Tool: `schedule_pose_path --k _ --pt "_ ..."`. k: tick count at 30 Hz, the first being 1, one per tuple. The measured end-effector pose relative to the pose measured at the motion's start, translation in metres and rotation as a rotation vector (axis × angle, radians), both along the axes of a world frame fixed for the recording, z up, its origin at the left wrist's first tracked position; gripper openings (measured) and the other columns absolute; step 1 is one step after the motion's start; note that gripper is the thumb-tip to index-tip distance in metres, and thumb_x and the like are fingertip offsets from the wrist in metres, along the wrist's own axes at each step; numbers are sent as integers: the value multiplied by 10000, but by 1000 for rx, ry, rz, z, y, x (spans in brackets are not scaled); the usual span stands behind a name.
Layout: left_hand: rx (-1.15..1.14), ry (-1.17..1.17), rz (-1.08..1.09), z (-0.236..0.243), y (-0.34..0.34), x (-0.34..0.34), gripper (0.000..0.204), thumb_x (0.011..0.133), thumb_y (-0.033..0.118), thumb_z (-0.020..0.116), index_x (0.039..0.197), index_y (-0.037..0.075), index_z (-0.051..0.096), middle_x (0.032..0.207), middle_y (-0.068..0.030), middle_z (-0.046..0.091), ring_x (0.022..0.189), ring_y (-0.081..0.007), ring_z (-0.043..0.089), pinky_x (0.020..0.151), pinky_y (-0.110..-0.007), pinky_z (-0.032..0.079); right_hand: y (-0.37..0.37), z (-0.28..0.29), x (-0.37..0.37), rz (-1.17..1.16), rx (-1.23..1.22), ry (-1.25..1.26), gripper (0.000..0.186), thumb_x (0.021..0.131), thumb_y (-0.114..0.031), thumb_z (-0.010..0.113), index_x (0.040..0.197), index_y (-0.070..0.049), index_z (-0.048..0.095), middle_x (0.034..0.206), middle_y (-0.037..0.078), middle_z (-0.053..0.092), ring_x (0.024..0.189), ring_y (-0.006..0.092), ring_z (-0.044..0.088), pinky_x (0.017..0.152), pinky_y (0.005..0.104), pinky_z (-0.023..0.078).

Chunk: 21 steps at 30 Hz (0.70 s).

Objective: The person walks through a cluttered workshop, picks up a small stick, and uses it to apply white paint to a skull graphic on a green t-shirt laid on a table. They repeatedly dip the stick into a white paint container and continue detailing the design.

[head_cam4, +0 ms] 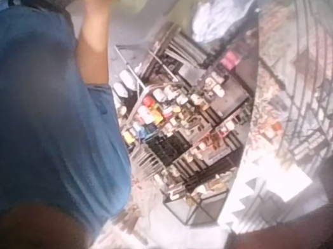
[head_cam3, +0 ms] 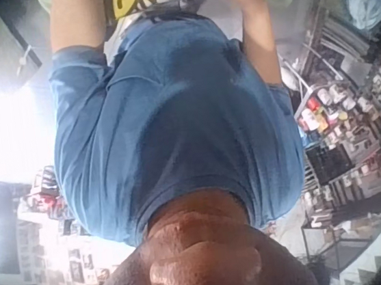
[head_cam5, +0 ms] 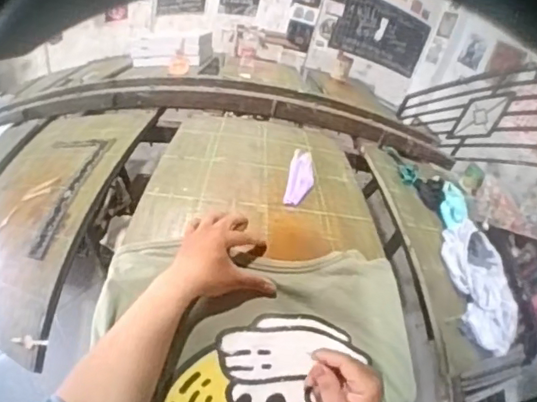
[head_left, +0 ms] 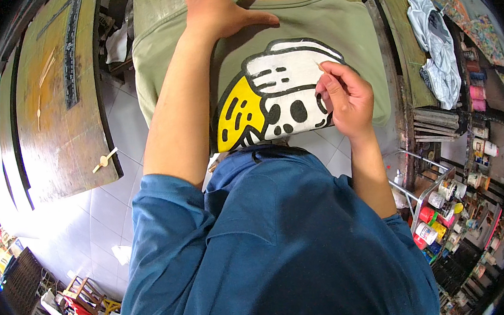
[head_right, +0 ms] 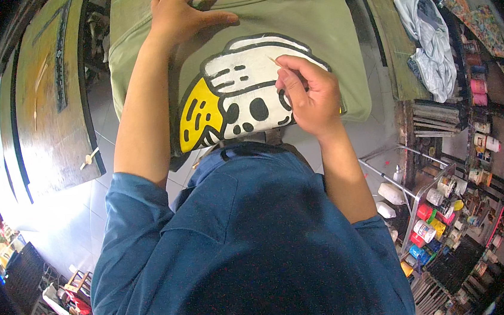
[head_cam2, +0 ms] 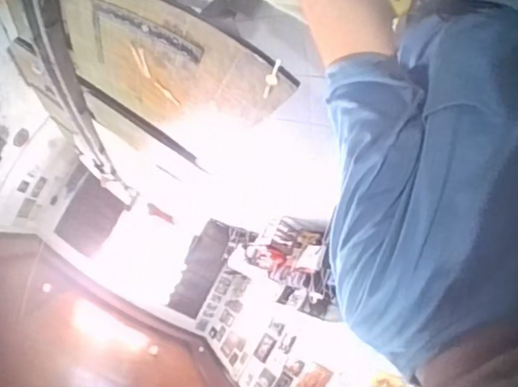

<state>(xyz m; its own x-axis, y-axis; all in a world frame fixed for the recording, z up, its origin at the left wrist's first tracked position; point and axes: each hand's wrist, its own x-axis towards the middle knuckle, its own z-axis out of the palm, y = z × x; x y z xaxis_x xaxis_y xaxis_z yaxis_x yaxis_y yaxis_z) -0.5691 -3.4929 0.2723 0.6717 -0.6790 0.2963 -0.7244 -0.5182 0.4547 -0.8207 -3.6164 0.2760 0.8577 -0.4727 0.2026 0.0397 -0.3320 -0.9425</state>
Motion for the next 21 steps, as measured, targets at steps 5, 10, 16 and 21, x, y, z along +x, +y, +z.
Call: schedule_pose_path --k 5,10,16,21 --pt "-29 5 -8 -1 0 1 755 545 622 872 1155 204 722 1346 -90 581 1295 -325 478 1088 -469 354 18 11 4 -127 93 -19 155 956 -57 664 1097 5 673 761 43 693 629 51 587 548 207 455" --pt "-58 -37 9 -7 -2 3 697 547 628 864 1035 155 709 1285 -69 598 1252 -321 497 1070 -471 356 51 17 14 -84 -259 -71 101 855 -53 758 930 -27 696 770 79 716 615 155 651 561 272 484" --pt "27 33 -17 11 -2 -2 691 557 636 855 1011 137 704 1281 -60 601 1245 -317 499 1057 -460 357 80 2 24 -130 -507 -110 122 759 7 764 807 -66 678 621 58 593 517 242 579 489 348 429" --pt "-56 -10 1 -2 -1 -1 692 563 624 859 1028 133 711 1309 -61 595 1261 -313 492 1076 -459 346 80 0 23 -88 -636 -147 145 746 26 746 765 -73 642 588 61 551 488 255 549 469 360 406"
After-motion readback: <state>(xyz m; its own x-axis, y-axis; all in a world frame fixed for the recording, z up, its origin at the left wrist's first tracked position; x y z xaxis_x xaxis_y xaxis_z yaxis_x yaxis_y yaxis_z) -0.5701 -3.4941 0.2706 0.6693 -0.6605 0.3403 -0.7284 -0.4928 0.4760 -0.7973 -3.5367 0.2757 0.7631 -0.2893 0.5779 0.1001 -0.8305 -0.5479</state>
